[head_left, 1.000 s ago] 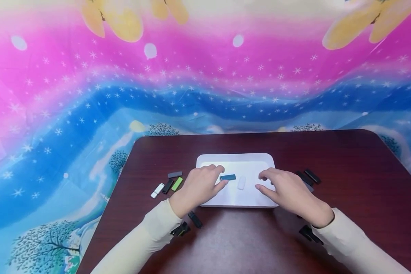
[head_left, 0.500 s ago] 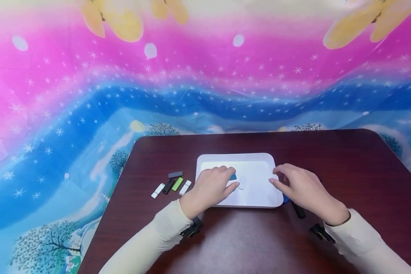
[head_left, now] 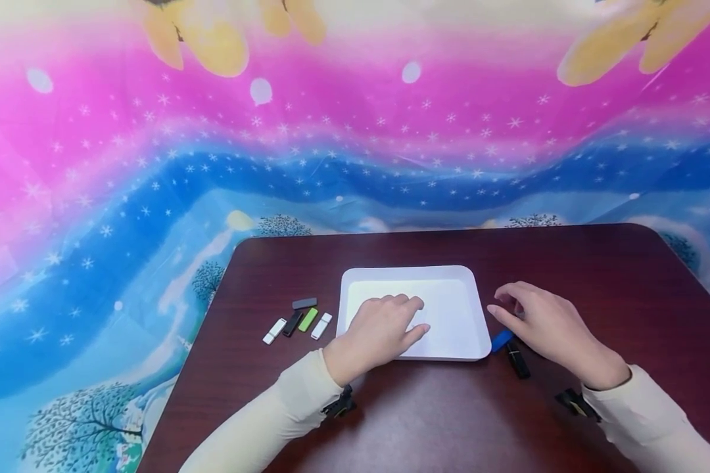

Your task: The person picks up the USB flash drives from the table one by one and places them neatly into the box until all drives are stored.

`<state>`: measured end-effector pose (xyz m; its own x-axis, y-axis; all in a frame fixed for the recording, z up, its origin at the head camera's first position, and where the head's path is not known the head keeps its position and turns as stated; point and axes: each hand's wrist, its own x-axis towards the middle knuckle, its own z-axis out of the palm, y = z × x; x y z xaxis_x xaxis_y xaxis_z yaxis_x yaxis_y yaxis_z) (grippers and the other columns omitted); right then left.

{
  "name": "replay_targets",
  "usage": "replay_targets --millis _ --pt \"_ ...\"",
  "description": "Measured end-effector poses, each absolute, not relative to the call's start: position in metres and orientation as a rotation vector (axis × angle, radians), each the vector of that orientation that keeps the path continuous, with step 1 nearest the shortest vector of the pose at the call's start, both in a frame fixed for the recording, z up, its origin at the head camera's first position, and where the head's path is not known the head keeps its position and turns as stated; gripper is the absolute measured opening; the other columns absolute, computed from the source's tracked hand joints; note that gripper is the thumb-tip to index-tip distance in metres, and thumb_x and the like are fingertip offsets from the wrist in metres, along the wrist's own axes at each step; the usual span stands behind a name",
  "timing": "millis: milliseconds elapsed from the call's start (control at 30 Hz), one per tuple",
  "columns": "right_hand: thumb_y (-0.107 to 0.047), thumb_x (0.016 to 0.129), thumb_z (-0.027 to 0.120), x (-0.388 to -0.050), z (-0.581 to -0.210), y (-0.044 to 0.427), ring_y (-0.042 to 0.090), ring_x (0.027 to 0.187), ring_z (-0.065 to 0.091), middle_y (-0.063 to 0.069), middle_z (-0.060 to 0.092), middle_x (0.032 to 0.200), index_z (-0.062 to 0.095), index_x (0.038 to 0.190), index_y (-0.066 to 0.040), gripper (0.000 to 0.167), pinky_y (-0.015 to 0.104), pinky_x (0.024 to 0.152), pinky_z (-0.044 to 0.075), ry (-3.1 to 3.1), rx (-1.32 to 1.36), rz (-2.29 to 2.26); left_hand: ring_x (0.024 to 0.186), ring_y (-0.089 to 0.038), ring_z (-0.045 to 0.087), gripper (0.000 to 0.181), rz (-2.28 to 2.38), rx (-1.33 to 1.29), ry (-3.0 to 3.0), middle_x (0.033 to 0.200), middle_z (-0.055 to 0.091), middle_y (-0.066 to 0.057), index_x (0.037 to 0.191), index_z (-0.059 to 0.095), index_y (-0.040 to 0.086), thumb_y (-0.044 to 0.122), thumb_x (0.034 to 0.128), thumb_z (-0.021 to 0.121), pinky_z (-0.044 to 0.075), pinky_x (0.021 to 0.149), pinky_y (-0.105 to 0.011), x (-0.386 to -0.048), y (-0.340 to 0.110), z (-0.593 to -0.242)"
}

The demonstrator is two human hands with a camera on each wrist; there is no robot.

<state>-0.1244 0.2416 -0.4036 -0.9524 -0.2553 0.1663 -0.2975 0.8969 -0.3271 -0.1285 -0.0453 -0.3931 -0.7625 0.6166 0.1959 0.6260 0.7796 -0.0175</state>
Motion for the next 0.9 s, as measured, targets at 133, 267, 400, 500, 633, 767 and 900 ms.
replay_targets --millis 133,267,400,500,633,767,900 --pt "-0.031 0.095 0.070 -0.124 -0.406 0.250 0.013 0.074 0.057 0.003 0.070 0.094 0.071 0.111 -0.010 0.027 0.028 0.055 0.040 -2.926 0.408 0.550 0.077 -0.014 0.068 0.031 -0.053 -1.015 -2.772 0.092 0.072 0.007 0.116 0.067 0.021 0.046 0.0991 0.060 0.052 0.059 -0.029 -0.125 -0.038 -0.395" --pt "-0.033 0.095 0.070 -0.124 -0.408 0.258 0.013 0.073 0.054 0.005 0.069 0.094 0.070 0.112 -0.009 0.029 0.028 0.054 0.039 -2.932 0.371 0.541 0.076 -0.014 0.068 0.031 -0.034 -1.059 -2.750 0.090 0.071 0.007 0.115 0.068 0.021 0.046 0.0993 0.059 0.051 0.058 -0.029 -0.122 -0.032 -0.396" --pt "-0.034 0.095 0.069 -0.126 -0.411 0.266 0.016 0.076 0.057 0.007 0.070 0.096 0.070 0.113 -0.009 0.031 0.028 0.055 0.040 -2.951 0.344 0.544 0.074 -0.012 0.067 0.031 -0.026 -1.091 -2.744 0.089 0.070 0.007 0.114 0.068 0.021 0.046 0.0990 0.060 0.051 0.057 -0.027 -0.120 -0.026 -0.395" --pt "-0.034 0.096 0.069 -0.127 -0.414 0.271 0.016 0.074 0.056 0.007 0.070 0.094 0.069 0.113 -0.008 0.032 0.029 0.055 0.040 -2.965 0.325 0.553 0.074 -0.010 0.067 0.032 -0.029 -1.116 -2.751 0.091 0.071 0.008 0.116 0.068 0.021 0.047 0.0990 0.060 0.049 0.055 -0.025 -0.118 -0.022 -0.395" --pt "-0.034 0.096 0.068 -0.127 -0.417 0.278 0.013 0.067 0.052 0.004 0.067 0.085 0.068 0.114 -0.007 0.033 0.029 0.051 0.038 -2.983 0.296 0.561 0.079 -0.008 0.069 0.034 -0.030 -1.143 -2.765 0.096 0.073 0.008 0.118 0.068 0.022 0.049 0.0991 0.059 0.047 0.053 -0.023 -0.116 -0.018 -0.395" --pt "-0.035 0.096 0.068 -0.128 -0.420 0.283 0.012 0.062 0.048 -0.001 0.061 0.075 0.068 0.115 -0.007 0.034 0.029 0.048 0.037 -2.993 0.283 0.574 0.081 -0.008 0.069 0.034 -0.028 -1.165 -2.761 0.097 0.073 0.008 0.119 0.068 0.023 0.049 0.0991 0.059 0.045 0.052 -0.021 -0.115 -0.014 -0.397" --pt "-0.033 0.097 0.067 -0.129 -0.422 0.289 0.013 0.060 0.047 -0.003 0.057 0.068 0.067 0.115 -0.005 0.034 0.030 0.047 0.036 -3.005 0.276 0.583 0.081 -0.008 0.069 0.035 -0.034 -1.183 -2.756 0.097 0.073 0.008 0.119 0.068 0.023 0.049 0.0988 0.059 0.045 0.052 -0.021 -0.114 -0.011 -0.399"
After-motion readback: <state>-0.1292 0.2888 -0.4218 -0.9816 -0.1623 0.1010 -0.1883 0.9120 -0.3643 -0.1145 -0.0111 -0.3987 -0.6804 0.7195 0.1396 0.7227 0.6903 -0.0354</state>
